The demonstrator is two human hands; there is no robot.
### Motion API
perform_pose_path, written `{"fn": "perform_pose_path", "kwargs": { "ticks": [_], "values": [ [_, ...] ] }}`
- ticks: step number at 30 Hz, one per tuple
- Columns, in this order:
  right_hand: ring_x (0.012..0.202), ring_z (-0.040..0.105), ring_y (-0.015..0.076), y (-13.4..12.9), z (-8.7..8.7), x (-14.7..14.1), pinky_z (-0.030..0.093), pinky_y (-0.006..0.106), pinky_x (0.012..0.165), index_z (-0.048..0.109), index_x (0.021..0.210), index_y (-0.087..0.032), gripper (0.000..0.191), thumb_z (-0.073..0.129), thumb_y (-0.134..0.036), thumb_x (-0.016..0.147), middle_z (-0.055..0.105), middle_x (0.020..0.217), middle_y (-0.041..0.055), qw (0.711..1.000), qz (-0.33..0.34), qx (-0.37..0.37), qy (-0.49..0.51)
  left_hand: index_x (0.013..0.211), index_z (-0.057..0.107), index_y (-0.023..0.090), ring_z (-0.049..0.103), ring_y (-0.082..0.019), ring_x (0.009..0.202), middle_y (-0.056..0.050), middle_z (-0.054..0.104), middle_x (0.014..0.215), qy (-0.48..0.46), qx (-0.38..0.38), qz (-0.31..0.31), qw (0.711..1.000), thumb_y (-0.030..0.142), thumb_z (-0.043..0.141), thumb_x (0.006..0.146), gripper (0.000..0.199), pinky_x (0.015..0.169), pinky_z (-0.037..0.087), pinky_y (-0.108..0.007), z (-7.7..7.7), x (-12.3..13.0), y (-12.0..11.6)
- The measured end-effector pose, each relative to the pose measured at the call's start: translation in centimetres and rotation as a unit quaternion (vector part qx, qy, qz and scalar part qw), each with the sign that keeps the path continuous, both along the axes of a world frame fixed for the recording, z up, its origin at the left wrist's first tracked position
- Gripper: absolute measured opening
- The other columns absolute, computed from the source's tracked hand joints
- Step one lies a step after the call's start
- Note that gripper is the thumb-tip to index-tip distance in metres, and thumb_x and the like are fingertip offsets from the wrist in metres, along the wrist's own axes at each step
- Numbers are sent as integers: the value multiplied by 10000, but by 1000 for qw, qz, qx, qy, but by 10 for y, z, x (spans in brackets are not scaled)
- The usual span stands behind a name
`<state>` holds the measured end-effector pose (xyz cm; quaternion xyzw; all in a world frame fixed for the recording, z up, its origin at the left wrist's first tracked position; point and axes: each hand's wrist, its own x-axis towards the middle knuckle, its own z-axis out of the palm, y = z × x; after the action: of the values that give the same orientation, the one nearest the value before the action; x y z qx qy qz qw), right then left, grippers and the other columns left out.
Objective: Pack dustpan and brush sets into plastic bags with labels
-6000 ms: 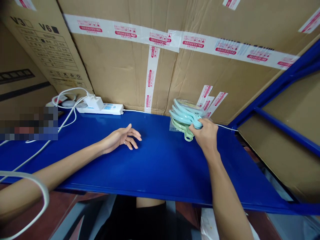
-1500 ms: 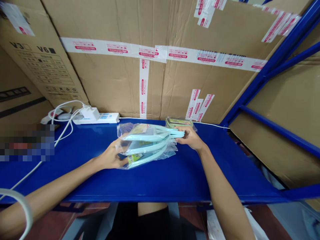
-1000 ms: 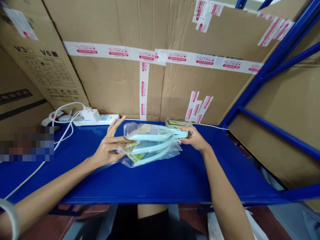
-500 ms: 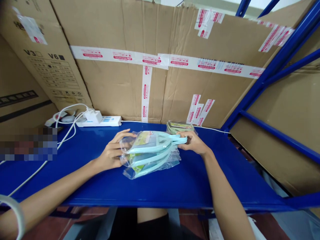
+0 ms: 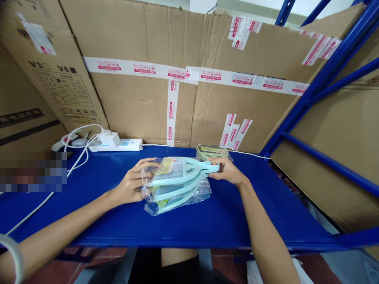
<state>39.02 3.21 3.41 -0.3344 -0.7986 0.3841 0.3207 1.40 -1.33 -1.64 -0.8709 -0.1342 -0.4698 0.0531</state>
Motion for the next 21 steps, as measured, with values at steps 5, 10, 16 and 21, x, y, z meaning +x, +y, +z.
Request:
{"fn": "perform_pose_path", "kwargs": {
  "ticks": [5,10,16,21],
  "values": [
    [713,478,155,2,-2,-2,382,280,629,484,604,-198,544,910,-517,717,584,817,22,1000,4,-6,11,840,697,226,726,-287,1147,-37,779,851,-18,17,9,1000,161,689,915,100,1069,549,-594,-1,-3,5],
    [688,465,148,8,-8,4,374,270,602,617,640,-188,480,922,-556,687,592,796,22,999,-33,-2,14,847,710,228,752,-228,961,-31,790,880,-30,5,-6,1000,191,681,964,126,1030,589,-521,5,-13,11],
    [678,466,142,8,-10,6,371,267,610,609,646,-185,461,900,-532,733,585,780,16,999,-30,-12,18,819,716,221,705,-284,1231,-30,799,884,-6,8,25,1000,118,678,914,145,1152,512,-595,6,-13,10],
    [694,450,145,8,-10,2,379,273,627,507,601,-199,518,895,-511,744,553,772,8,1000,-17,-3,19,790,723,223,664,-313,1325,-34,809,903,-11,14,30,999,100,695,875,152,1205,442,-670,4,-11,9]
  ]
}}
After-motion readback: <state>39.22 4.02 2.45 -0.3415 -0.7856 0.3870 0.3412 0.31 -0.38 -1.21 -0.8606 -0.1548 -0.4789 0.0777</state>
